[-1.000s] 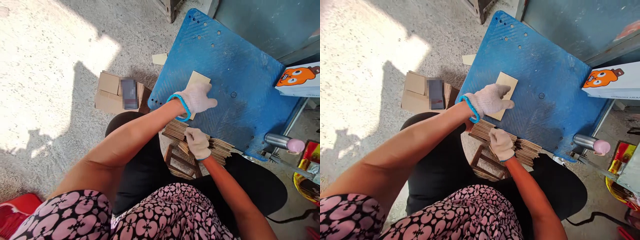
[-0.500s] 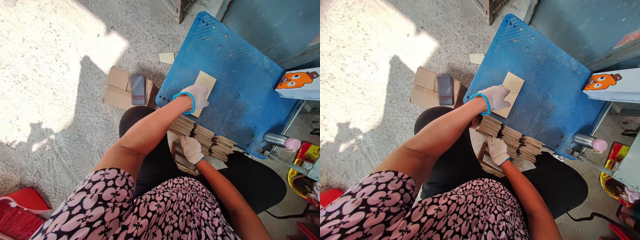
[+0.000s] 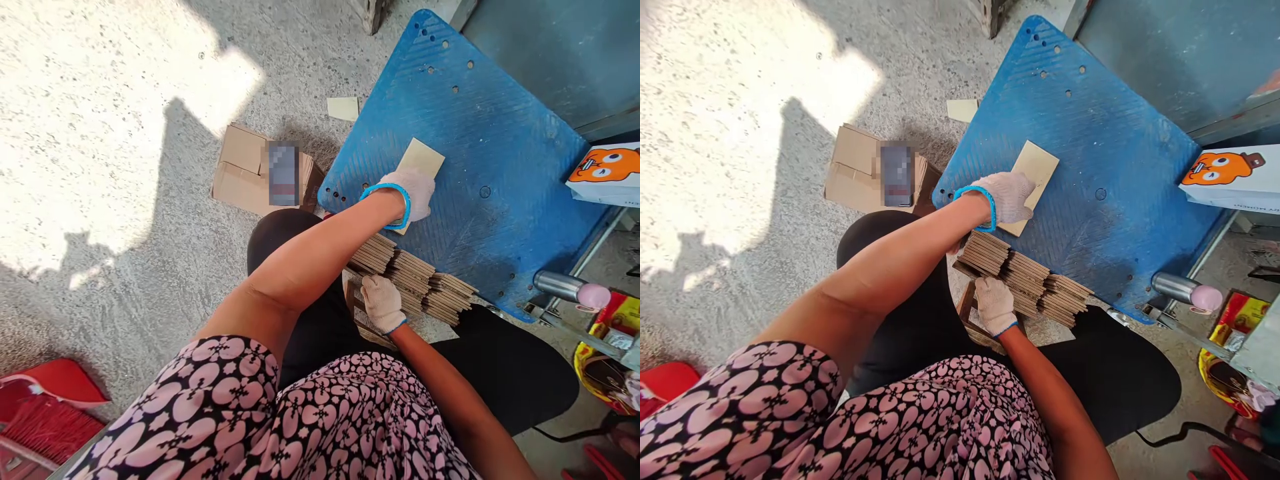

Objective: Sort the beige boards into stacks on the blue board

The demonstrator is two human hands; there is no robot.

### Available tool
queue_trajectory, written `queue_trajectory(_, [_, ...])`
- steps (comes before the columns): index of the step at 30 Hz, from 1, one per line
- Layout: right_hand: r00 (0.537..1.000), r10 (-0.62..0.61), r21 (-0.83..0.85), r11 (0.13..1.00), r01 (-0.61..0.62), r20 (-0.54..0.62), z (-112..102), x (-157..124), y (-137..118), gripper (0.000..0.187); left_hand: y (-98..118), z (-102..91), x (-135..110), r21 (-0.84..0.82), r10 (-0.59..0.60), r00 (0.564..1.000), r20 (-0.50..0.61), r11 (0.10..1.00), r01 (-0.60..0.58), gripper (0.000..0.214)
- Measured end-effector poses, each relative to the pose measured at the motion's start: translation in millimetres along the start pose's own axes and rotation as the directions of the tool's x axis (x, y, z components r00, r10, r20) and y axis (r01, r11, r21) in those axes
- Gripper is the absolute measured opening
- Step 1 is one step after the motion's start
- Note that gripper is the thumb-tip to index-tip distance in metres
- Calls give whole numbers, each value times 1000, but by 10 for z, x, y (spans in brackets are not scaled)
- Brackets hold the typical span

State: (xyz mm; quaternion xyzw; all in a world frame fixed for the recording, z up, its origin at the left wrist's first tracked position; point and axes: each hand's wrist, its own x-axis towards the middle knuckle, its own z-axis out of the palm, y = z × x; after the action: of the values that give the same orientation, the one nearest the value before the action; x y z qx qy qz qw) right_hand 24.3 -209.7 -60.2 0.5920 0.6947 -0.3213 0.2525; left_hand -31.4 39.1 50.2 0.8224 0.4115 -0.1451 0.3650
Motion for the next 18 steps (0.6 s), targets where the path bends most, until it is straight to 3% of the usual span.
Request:
queue_trajectory(8, [994,65,90,993,-73,89,77,28,-89,30,-16,7,1,-15,-7,1000,26,1000,7,53])
queue_trajectory(13, [994,11,121,992,-24,107,100,59,-96,29,-11,5,-7,-3,-8,1000,15,1000,8,52])
queue_trajectory(18, [982,43,182,980,-77,182,101,113,-86,33,-33,-3,-14,2,5,999,44,1000,-5,52])
